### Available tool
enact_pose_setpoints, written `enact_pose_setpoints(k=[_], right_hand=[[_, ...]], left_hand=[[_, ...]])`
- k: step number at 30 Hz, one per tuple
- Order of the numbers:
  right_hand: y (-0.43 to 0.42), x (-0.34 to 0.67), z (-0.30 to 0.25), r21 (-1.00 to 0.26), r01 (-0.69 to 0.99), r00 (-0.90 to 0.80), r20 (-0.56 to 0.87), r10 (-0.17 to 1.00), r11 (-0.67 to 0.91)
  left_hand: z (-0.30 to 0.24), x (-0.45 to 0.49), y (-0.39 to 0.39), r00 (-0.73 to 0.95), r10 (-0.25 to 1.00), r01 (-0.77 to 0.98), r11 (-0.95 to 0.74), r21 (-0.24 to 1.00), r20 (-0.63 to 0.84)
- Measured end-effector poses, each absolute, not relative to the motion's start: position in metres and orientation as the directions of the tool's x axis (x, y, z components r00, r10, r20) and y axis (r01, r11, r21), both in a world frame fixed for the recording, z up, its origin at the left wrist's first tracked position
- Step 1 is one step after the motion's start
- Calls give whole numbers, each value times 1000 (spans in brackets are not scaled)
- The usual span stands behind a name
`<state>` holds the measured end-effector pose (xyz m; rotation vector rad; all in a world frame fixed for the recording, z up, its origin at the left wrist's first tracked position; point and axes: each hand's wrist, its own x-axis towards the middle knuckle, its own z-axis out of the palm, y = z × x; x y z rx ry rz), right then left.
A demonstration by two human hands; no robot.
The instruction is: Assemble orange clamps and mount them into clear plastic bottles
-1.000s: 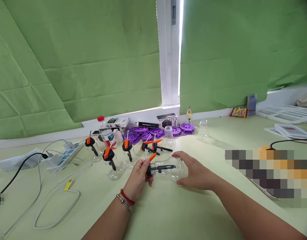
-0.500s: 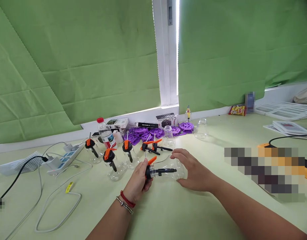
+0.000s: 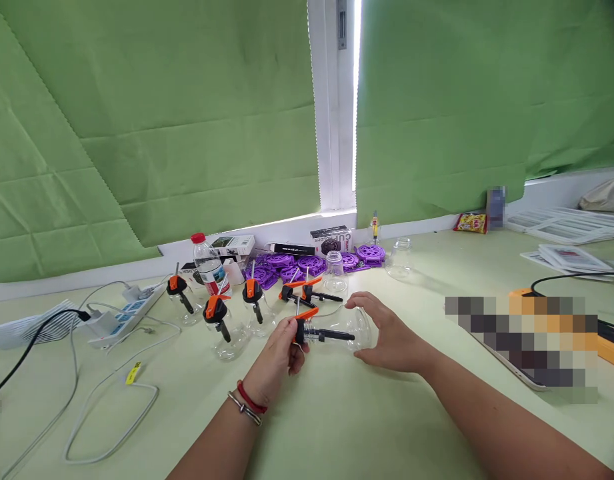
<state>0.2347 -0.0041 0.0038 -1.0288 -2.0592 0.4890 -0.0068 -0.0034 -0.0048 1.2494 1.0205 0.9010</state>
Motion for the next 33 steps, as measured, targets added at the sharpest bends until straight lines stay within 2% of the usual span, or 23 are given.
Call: enact_pose_setpoints(k=[3,6,10,15,18,26,33], right_hand=[[-3,236,4,-653,487,-352,461,815,580],[-3,237,4,-677,468,-337,458,823,569],[-4,237,5,-697,445,-337,452,826,563],[-5,237,7,-691,438,-367,446,816,575],[-5,237,7,-679,443,-378,450,809,585],[-2,240,6,-680,442,-368,458,809,586],[2,240,-1,-753,369,-376,415,829,545]], left_hand=[[-3,-7,-6,334,941,91,27,995,-56],[-1,-8,-5,363,932,101,-23,995,-15],[-1,-9,-2,348,937,49,-64,997,43],[-1,-10,-1,357,933,-115,-5,993,46],[0,-10,-1,366,930,-142,28,989,26],[3,-9,-2,439,898,101,-46,994,-3],[-3,-10,-2,474,878,187,-171,967,64]])
